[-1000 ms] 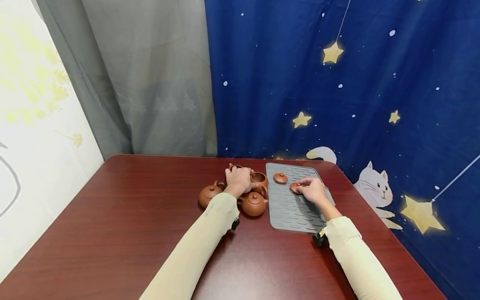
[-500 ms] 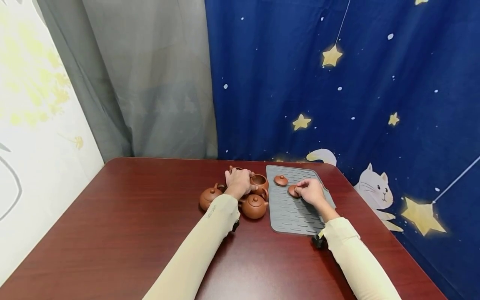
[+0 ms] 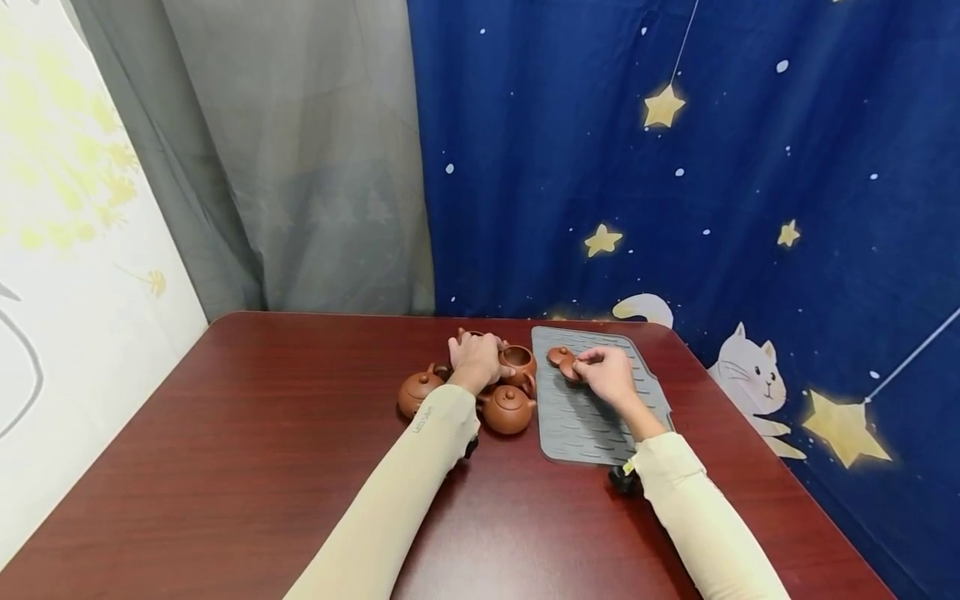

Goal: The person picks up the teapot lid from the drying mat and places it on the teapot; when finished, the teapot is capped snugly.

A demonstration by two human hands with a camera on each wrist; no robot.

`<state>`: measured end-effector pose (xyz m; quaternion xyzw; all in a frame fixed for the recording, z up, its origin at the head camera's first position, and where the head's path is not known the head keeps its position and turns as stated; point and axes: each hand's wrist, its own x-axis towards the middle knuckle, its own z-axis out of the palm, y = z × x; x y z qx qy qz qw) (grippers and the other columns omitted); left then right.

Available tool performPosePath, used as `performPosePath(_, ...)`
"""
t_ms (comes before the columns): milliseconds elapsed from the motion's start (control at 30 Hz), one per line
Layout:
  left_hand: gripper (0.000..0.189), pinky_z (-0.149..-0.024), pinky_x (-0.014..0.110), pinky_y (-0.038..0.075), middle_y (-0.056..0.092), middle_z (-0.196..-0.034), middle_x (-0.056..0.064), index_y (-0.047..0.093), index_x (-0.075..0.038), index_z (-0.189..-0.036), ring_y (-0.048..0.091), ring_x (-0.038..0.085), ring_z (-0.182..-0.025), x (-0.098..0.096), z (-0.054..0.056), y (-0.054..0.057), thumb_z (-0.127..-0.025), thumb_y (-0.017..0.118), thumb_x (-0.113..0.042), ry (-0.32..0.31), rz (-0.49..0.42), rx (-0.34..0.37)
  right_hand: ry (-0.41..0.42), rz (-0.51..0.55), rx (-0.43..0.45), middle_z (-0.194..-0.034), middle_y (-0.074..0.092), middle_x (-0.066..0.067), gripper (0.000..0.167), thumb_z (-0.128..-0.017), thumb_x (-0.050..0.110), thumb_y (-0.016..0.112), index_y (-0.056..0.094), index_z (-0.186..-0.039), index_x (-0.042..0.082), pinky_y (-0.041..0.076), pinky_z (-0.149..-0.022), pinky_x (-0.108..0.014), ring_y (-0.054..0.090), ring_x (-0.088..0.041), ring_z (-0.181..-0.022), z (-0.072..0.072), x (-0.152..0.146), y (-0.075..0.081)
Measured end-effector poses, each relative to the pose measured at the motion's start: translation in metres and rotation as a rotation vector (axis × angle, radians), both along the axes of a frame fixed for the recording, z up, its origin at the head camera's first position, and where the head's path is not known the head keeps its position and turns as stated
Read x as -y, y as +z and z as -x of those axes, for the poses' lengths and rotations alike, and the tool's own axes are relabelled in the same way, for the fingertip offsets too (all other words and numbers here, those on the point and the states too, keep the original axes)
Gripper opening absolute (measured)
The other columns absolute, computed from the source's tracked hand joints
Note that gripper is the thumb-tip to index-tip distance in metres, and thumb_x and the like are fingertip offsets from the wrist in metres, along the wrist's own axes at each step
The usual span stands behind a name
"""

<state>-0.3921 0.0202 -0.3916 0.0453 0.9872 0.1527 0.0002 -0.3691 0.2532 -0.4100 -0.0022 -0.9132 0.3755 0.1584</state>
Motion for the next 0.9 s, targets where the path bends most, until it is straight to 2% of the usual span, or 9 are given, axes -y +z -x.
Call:
performPosePath(200, 0.052, -0.094, 0.046, 0.028, 0.065, -0.126, 0.001, 0.067, -0.03, -0.128, 0.049, 0.027, -0.117, -0.001, 0.002, 0.0, -0.081, 0.077, -0.051, -0.009, -0.01, 0.005, 0.0, 0.048, -0.024, -0.091, 0.074, -0.01, 0.015, -0.085, 0.018, 0.078, 0.077, -0.093, 0.006, 0.048, -0.066, -0.032, 0.064, -0.025, -0.082, 0.004, 0.023, 0.009)
performPosePath(300, 0.053, -0.094, 0.045, 0.028, 0.065, -0.127, 0.001, 0.067, -0.03, -0.129, 0.049, 0.027, -0.117, -0.001, 0.002, -0.001, -0.082, 0.077, -0.05, -0.013, -0.018, 0.012, 0.006, 0.065, -0.033, -0.089, 0.074, -0.008, 0.013, -0.084, 0.018, 0.078, 0.077, -0.091, 0.007, 0.048, -0.067, -0.03, 0.065, -0.023, -0.083, 0.007, 0.036, 0.013)
performPosePath(400, 0.054, -0.094, 0.045, 0.028, 0.064, -0.127, 0.0, 0.067, -0.03, -0.129, 0.049, 0.027, -0.117, 0.0, 0.002, -0.001, -0.081, 0.078, -0.051, 0.005, -0.015, 0.003, 0.046, 0.072, -0.037, -0.088, 0.074, -0.007, 0.013, -0.084, 0.019, 0.078, 0.077, -0.091, 0.007, 0.049, -0.067, -0.031, 0.066, -0.023, -0.082, 0.011, 0.05, 0.016)
performPosePath(533, 0.054, -0.095, 0.045, 0.029, 0.064, -0.129, 0.0, 0.067, -0.031, -0.128, 0.049, 0.027, -0.118, 0.0, 0.002, -0.002, -0.08, 0.077, -0.052, 0.017, -0.005, 0.005, 0.068, 0.067, -0.005, -0.088, 0.073, -0.006, 0.013, -0.085, 0.021, 0.078, 0.076, -0.091, 0.009, 0.05, -0.066, -0.032, 0.066, -0.022, -0.082, 0.016, 0.065, 0.018)
performPosePath(667, 0.054, -0.096, 0.046, 0.028, 0.063, -0.13, 0.001, 0.067, -0.031, -0.129, 0.049, 0.027, -0.12, -0.001, 0.003, -0.004, -0.08, 0.077, -0.052, -0.002, -0.012, 0.022, 0.055, 0.043, -0.001, -0.089, 0.073, -0.006, 0.012, -0.084, 0.019, 0.079, 0.076, -0.09, 0.009, 0.05, -0.067, -0.033, 0.065, -0.022, -0.083, 0.018, 0.072, 0.017)
performPosePath(900, 0.054, -0.097, 0.047, 0.028, 0.063, -0.131, 0.0, 0.068, -0.032, -0.127, 0.048, 0.027, -0.123, 0.0, 0.004, -0.003, -0.078, 0.08, -0.052, 0.02, -0.014, 0.011, 0.089, 0.016, -0.004, -0.087, 0.073, -0.005, 0.01, -0.085, 0.019, 0.079, 0.077, -0.089, 0.01, 0.05, -0.071, -0.035, 0.065, -0.022, -0.08, 0.02, 0.083, 0.017)
